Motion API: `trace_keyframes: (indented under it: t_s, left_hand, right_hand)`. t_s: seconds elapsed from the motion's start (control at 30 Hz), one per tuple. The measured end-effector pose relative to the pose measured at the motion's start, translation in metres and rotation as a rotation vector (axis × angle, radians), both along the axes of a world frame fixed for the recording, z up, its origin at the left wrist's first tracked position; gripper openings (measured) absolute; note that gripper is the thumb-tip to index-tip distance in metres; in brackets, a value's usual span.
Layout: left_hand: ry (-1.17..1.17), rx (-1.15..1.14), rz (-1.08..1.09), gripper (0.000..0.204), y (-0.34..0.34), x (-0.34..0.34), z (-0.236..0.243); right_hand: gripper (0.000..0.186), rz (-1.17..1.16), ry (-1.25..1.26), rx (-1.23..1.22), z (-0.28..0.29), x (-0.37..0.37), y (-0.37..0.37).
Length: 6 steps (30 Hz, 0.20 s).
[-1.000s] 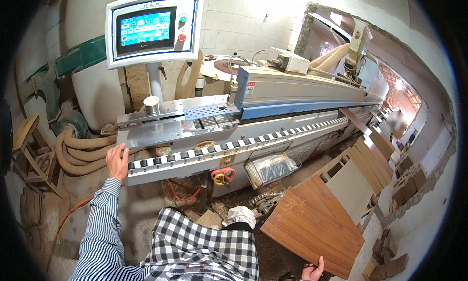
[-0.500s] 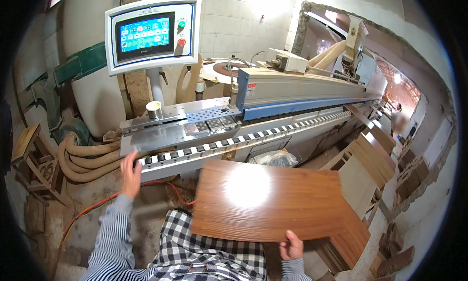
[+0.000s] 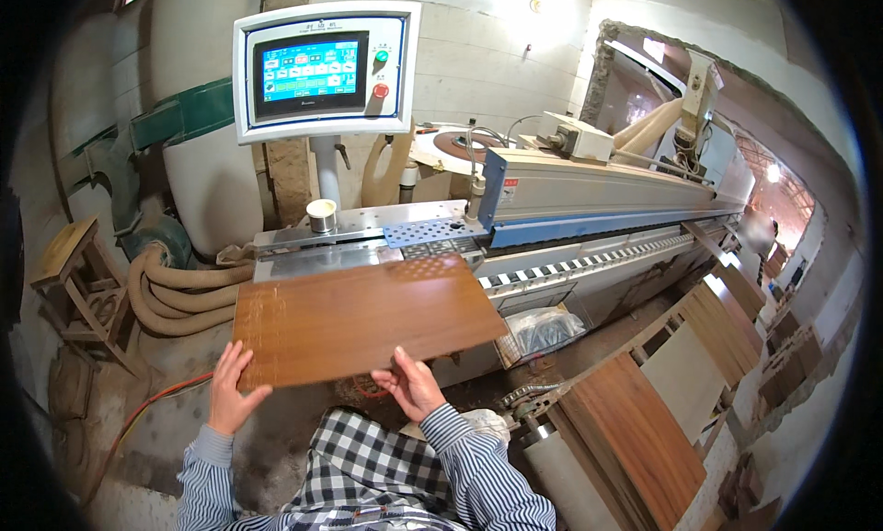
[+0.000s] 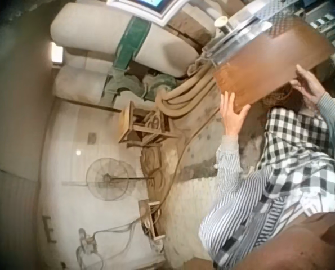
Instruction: The person operates a CNC wood planer in a workshop. They repeatedly feed wooden planks into the machine, adjust the digital control panel, and collect the processed planks from the output conveyor.
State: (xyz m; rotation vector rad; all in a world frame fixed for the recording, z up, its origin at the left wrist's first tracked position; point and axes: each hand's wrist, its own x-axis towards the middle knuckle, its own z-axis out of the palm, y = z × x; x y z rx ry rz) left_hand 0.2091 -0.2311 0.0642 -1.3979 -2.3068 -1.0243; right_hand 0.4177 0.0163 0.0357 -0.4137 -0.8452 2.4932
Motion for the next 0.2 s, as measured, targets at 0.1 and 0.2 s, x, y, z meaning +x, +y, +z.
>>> trace_keyframes:
  t_s: [0.1,0.2]
  left_hand:
    - [-0.016,0.02,0.078,0.063,0.021,-0.035,-0.009]
    - [-0.09,0.048,0.116,0.063,0.048,-0.056,-0.01]
  right_hand:
    - [0.033,-0.054,0.048,0.008,0.008,0.006,0.005]
    - [0.054,0.04,0.011,0.13,-0.02,0.05,0.021]
